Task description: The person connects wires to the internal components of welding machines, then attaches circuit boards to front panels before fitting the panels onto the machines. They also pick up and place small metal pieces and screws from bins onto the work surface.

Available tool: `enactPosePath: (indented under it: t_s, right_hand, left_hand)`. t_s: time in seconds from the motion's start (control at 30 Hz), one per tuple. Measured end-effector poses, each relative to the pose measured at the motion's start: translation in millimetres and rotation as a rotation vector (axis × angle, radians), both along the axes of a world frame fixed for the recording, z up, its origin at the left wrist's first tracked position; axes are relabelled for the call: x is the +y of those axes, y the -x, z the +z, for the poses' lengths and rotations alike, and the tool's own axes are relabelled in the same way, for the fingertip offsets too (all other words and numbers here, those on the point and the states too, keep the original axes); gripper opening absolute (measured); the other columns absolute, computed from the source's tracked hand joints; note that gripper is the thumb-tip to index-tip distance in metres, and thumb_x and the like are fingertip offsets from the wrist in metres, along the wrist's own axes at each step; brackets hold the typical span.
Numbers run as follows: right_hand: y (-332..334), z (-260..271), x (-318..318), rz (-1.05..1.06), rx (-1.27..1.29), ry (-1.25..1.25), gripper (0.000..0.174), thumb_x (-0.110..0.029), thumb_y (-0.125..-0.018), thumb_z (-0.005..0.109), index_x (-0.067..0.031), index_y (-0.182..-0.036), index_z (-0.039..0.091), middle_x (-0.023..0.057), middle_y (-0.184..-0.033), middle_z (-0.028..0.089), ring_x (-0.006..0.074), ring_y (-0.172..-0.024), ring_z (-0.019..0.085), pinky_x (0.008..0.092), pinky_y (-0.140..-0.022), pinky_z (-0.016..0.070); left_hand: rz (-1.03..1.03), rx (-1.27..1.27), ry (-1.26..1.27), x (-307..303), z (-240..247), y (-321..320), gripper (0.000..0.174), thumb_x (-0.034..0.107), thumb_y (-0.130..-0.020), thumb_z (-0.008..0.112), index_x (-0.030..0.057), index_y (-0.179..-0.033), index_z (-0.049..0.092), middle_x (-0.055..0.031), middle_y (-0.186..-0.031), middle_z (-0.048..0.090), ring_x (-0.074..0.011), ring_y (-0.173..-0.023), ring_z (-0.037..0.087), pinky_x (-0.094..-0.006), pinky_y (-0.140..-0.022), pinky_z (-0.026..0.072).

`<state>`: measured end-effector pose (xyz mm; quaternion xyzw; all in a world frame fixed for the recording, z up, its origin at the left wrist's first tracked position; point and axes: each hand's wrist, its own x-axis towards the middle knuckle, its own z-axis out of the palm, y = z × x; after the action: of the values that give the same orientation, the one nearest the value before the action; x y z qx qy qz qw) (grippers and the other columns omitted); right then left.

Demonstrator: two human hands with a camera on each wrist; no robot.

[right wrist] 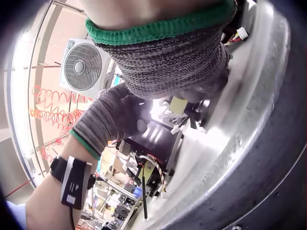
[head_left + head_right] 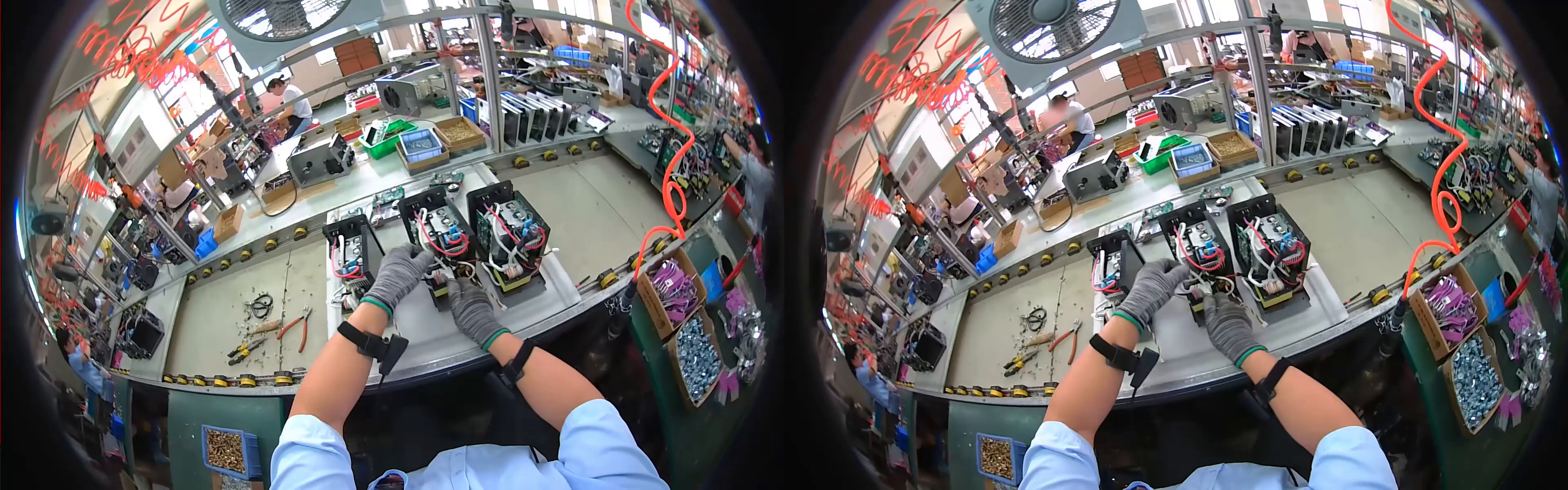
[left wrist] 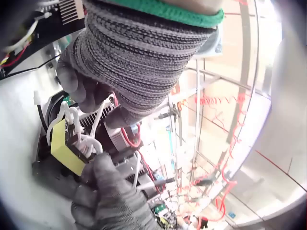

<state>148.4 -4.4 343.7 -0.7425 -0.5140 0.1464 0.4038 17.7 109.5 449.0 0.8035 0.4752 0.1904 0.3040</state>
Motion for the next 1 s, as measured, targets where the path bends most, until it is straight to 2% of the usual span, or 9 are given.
enactPosePath:
  t_s: [0.1,0.13,0.2,0.37,0.53,0.63,0.77,0.83,1.0]
  right_hand:
    - [5,4,-1,-0.005,0.010,0.106,0.041,-0.034,-0.105,0.042,-0.0017,-0.122,0.061,0.0281,-0.101,0.068,0.0447,-0.095,0.066,0.0517,-0.085,0.0519]
    - [2,-11,1,0.111,-0.330,0.017,0.037,-0.021,-0.102,0.044,-0.0020,-0.132,0.054,0.0268,-0.114,0.064,0.0415,-0.092,0.068,0.0506,-0.081,0.0542]
    - [0,-4,-5,0.157,-0.311,0.072,0.039,-0.016,-0.100,0.044,-0.0015,-0.135,0.052,0.0262,-0.119,0.061,0.0398,-0.092,0.068,0.0500,-0.080,0.0550]
    - [0,-16,-1,0.215,-0.379,0.057,0.043,-0.010,-0.095,0.046,0.0008,-0.137,0.048,0.0259,-0.123,0.057,0.0392,-0.098,0.067,0.0497,-0.080,0.0556]
    - [0,-24,12,0.169,-0.151,0.183,0.035,-0.021,-0.102,0.042,-0.0058,-0.133,0.051,0.0221,-0.124,0.058,0.0396,-0.099,0.067,0.0506,-0.081,0.0548]
    - [2,-19,9,0.144,-0.021,0.143,0.046,-0.044,-0.105,0.037,-0.0061,-0.128,0.049,0.0277,-0.097,0.070,0.0457,-0.099,0.068,0.0559,-0.088,0.0521]
    - [3,-12,6,0.106,0.025,0.225,0.046,-0.044,-0.105,0.037,-0.0068,-0.129,0.049,0.0268,-0.098,0.070,0.0444,-0.100,0.068,0.0556,-0.088,0.0524]
    - [6,-50,19,0.105,-0.366,-0.006,0.047,-0.045,-0.105,0.037,-0.0075,-0.129,0.049,0.0244,-0.100,0.071,0.0426,-0.099,0.069,0.0554,-0.088,0.0533]
    - [8,3,1,0.067,-0.122,0.116,0.051,-0.048,-0.104,0.036,-0.0080,-0.131,0.052,0.0225,-0.101,0.071,0.0419,-0.099,0.069,0.0558,-0.084,0.0542]
  left_hand:
    - [0.034,0.028,0.008,11,-1,-6,0.050,0.046,-0.098,0.062,-0.0023,-0.106,0.071,-0.0157,-0.087,0.071,-0.0236,-0.081,0.065,-0.0376,-0.081,0.0514]
    - [0.023,-0.035,0.020,20,-10,-5,0.047,0.043,-0.097,0.063,-0.0026,-0.106,0.071,-0.0146,-0.087,0.071,-0.0211,-0.080,0.064,-0.0365,-0.080,0.0512]
    - [0.019,-0.116,0.007,35,-27,-4,0.040,0.036,-0.096,0.068,-0.0034,-0.100,0.072,-0.0103,-0.082,0.071,-0.0147,-0.076,0.062,-0.0335,-0.074,0.0510]
    - [0.134,0.004,-0.320,18,-19,-15,0.037,0.036,-0.087,0.076,-0.0010,-0.087,0.075,-0.0150,-0.070,0.070,-0.0216,-0.064,0.066,-0.0369,-0.066,0.0517]
    - [0.222,-0.026,-0.265,11,-14,-21,0.037,0.035,-0.084,0.077,-0.0022,-0.083,0.075,-0.0152,-0.065,0.067,-0.0225,-0.059,0.064,-0.0371,-0.063,0.0505]
    - [0.255,-0.086,-0.207,1,-13,-24,0.036,0.033,-0.084,0.077,-0.0029,-0.082,0.074,-0.0144,-0.063,0.066,-0.0192,-0.057,0.060,-0.0363,-0.061,0.0492]
    - [0.257,-0.083,-0.238,-5,-15,-25,0.036,0.033,-0.086,0.075,-0.0027,-0.082,0.074,-0.0115,-0.062,0.066,-0.0161,-0.058,0.059,-0.0351,-0.060,0.0488]
    - [0.251,-0.197,-0.235,-7,-24,-26,0.034,0.031,-0.089,0.074,-0.0024,-0.083,0.074,-0.0104,-0.064,0.067,-0.0141,-0.058,0.059,-0.0337,-0.059,0.0484]
    - [0.142,-0.451,-0.101,-5,-51,-17,0.038,0.033,-0.096,0.070,-0.0047,-0.093,0.072,-0.0012,-0.076,0.068,-0.0088,-0.069,0.056,-0.0268,-0.066,0.0467]
